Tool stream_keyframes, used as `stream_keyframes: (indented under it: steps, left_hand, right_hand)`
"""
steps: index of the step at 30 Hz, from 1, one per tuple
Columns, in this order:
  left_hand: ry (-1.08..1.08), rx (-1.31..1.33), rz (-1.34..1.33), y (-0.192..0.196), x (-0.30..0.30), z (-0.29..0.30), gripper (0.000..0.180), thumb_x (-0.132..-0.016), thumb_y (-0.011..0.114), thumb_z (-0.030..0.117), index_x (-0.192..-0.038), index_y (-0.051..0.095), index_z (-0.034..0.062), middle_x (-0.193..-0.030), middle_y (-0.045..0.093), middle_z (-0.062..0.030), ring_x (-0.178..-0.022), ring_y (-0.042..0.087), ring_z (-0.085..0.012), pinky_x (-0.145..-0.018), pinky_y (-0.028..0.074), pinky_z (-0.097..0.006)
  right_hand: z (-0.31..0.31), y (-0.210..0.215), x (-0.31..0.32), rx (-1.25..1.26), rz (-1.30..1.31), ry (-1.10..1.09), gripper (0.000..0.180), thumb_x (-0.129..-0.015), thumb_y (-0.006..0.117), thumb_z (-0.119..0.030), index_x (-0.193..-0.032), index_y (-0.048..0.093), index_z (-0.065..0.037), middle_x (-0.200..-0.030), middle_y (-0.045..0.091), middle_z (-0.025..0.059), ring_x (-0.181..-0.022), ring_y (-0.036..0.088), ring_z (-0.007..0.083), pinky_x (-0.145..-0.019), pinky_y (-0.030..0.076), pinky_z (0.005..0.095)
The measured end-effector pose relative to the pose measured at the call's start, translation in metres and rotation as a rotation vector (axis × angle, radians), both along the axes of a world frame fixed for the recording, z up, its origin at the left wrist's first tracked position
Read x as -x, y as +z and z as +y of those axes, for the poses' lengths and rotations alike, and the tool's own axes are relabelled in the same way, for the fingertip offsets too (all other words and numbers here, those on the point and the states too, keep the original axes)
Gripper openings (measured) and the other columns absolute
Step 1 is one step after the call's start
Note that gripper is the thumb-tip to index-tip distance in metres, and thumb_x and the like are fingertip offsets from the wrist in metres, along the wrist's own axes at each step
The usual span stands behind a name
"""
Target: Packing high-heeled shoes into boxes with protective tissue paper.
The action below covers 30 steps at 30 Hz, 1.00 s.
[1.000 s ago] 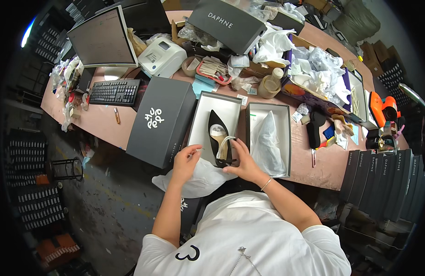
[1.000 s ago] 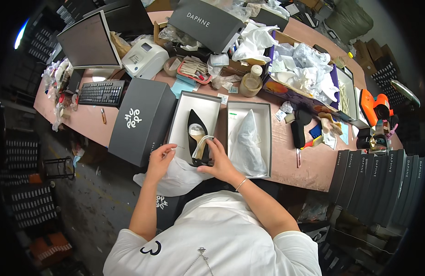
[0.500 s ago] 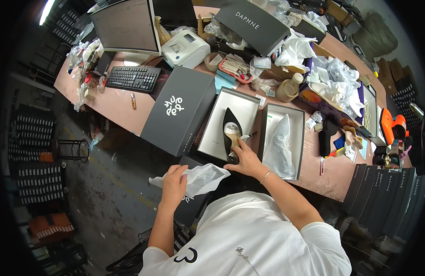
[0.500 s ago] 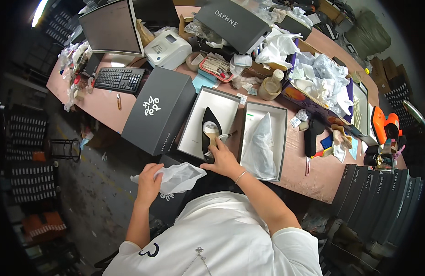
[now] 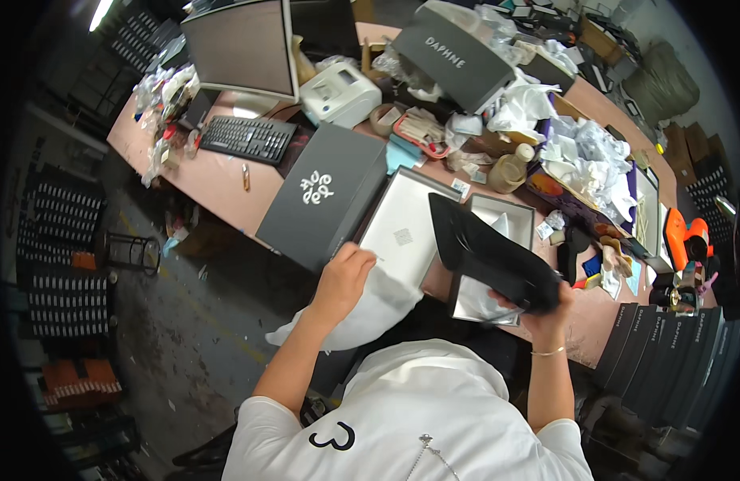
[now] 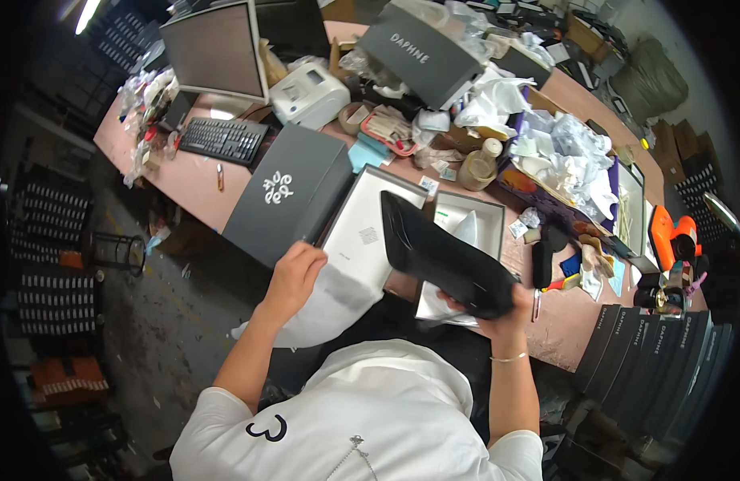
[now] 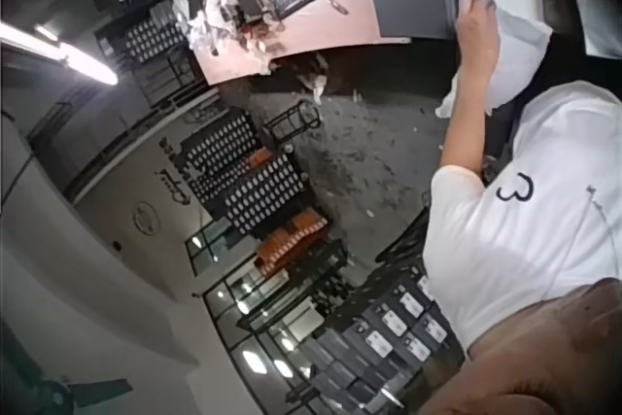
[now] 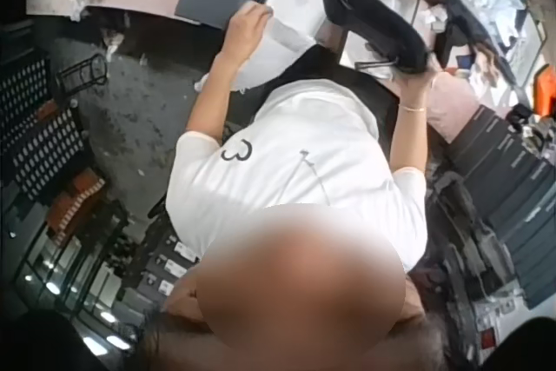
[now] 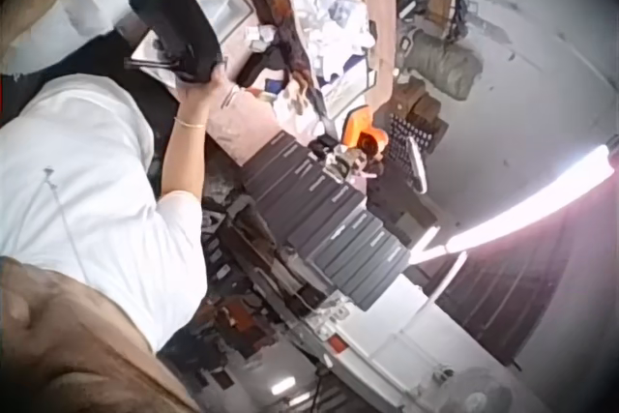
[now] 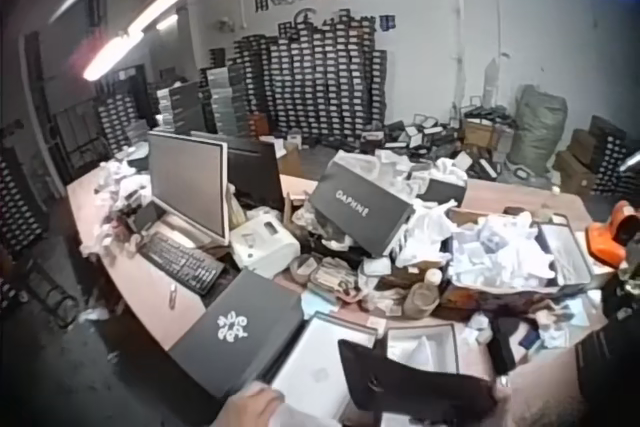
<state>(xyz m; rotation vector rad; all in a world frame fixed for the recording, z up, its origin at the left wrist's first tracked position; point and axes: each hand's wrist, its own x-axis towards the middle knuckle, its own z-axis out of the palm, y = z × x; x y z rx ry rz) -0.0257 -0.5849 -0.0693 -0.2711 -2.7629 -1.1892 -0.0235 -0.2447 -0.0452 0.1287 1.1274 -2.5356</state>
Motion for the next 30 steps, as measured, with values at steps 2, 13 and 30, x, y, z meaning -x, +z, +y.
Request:
stream_keyframes:
  steps: [2, 13, 30]
  left_hand:
    - [-0.077, -0.054, 0.087, 0.015, 0.032, 0.021, 0.009, -0.085, 0.062, 0.0, -0.093, 0.063, -0.0012, -0.087, 0.058, -0.0136, -0.078, 0.06, -0.0314, -0.068, 0.049, -0.036]
    - [-0.485, -0.314, 0.315, 0.056, 0.063, 0.124, 0.027, -0.078, 0.064, -0.01, -0.101, 0.067, 0.0031, -0.093, 0.057, -0.0099, -0.079, 0.061, -0.0245, -0.068, 0.051, -0.031]
    - [0.08, -0.234, 0.233, -0.011, 0.035, 0.06, 0.009, -0.089, 0.061, 0.006, -0.094, 0.063, -0.0009, -0.083, 0.062, -0.0149, -0.076, 0.061, -0.0308, -0.068, 0.047, -0.034]
  right_hand:
    - [0.033, 0.01, -0.013, 0.076, 0.047, 0.028, 0.099, -0.074, 0.053, -0.067, -0.131, 0.041, 0.012, -0.12, 0.056, 0.0319, -0.087, 0.066, 0.0448, -0.089, 0.052, 0.0582]
    - [0.048, 0.032, -0.041, -0.02, -0.111, -0.117, 0.101, -0.068, 0.062, -0.064, -0.127, 0.043, 0.016, -0.118, 0.058, 0.03, -0.093, 0.065, 0.045, -0.079, 0.056, 0.0581]
    - [-0.002, 0.022, -0.037, 0.124, -0.142, 0.213, 0.087, -0.078, 0.056, -0.059, -0.133, 0.044, 0.008, -0.128, 0.053, 0.0249, -0.119, 0.053, 0.0386, -0.1, 0.043, 0.0577]
